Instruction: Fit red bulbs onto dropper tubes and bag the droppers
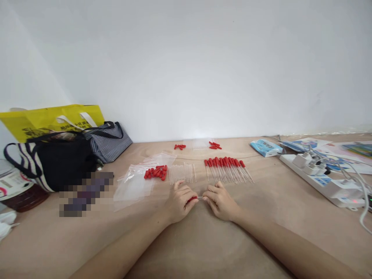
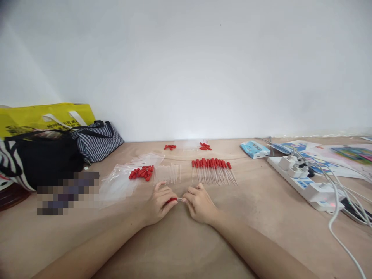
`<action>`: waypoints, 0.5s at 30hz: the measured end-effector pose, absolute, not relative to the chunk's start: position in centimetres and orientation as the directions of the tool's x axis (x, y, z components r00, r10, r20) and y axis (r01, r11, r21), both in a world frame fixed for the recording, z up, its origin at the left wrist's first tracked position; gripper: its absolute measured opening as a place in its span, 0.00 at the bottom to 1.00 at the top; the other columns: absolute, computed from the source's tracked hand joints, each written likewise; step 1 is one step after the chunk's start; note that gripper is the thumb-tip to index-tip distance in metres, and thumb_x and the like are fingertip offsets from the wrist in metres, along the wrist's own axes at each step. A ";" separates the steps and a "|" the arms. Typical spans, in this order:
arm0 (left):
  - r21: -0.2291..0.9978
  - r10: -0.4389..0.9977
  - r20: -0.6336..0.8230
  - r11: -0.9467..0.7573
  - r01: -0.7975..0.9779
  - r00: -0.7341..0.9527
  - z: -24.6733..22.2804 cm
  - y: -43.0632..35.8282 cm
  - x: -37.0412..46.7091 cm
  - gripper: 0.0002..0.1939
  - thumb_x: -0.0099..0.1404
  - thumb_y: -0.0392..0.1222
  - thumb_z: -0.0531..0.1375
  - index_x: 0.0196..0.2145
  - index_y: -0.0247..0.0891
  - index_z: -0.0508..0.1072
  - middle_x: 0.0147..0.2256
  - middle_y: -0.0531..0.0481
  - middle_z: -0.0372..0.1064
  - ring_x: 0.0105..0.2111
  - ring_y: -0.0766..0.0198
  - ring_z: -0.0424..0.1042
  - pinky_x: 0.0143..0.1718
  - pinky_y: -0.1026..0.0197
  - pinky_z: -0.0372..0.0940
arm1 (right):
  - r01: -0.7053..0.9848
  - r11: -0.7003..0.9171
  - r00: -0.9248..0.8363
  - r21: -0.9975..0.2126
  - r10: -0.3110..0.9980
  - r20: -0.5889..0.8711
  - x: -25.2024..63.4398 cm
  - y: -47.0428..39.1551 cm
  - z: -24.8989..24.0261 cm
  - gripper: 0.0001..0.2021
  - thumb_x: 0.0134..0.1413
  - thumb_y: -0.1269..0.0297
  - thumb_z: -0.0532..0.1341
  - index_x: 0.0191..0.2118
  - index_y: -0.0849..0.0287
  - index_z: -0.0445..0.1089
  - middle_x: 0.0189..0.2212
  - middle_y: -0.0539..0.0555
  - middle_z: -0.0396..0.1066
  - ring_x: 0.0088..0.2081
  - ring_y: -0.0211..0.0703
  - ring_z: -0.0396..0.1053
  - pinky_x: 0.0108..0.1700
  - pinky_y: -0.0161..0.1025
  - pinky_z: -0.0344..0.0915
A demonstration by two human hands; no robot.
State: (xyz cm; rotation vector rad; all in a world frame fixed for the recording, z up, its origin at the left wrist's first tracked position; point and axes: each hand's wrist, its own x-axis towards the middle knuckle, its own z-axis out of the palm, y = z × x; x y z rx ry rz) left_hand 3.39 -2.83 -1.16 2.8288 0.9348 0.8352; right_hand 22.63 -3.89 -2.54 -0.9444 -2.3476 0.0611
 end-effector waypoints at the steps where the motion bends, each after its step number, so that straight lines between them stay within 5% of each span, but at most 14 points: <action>1: 0.202 0.564 0.481 -0.816 0.541 0.671 -1.1 -2.8 3.4 0.09 0.63 0.39 0.49 0.29 0.38 0.67 0.25 0.54 0.69 0.29 0.67 0.67 0.48 0.53 0.46 | 0.616 0.743 -0.565 -0.260 0.648 0.511 22.6 -3.9 -2.5 0.15 0.58 0.68 0.44 0.30 0.61 0.66 0.24 0.52 0.63 0.27 0.37 0.56 0.33 0.37 0.46; 9: -0.027 0.414 0.602 -0.844 0.536 0.683 -0.8 -2.2 3.1 0.08 0.64 0.39 0.51 0.36 0.39 0.69 0.27 0.54 0.72 0.31 0.66 0.67 0.51 0.51 0.44 | 0.644 0.691 -0.524 -0.328 0.711 0.469 22.4 -3.8 -2.4 0.16 0.59 0.68 0.43 0.29 0.61 0.65 0.24 0.51 0.64 0.26 0.36 0.57 0.33 0.36 0.46; 15: -0.107 0.367 0.615 -0.838 0.535 0.698 -1.0 -2.2 3.4 0.12 0.65 0.39 0.49 0.28 0.37 0.69 0.23 0.55 0.69 0.26 0.68 0.65 0.50 0.53 0.46 | 0.634 0.671 -0.515 -0.385 0.737 0.437 22.3 -4.0 -2.4 0.16 0.59 0.68 0.43 0.27 0.61 0.64 0.23 0.50 0.64 0.26 0.35 0.57 0.33 0.35 0.46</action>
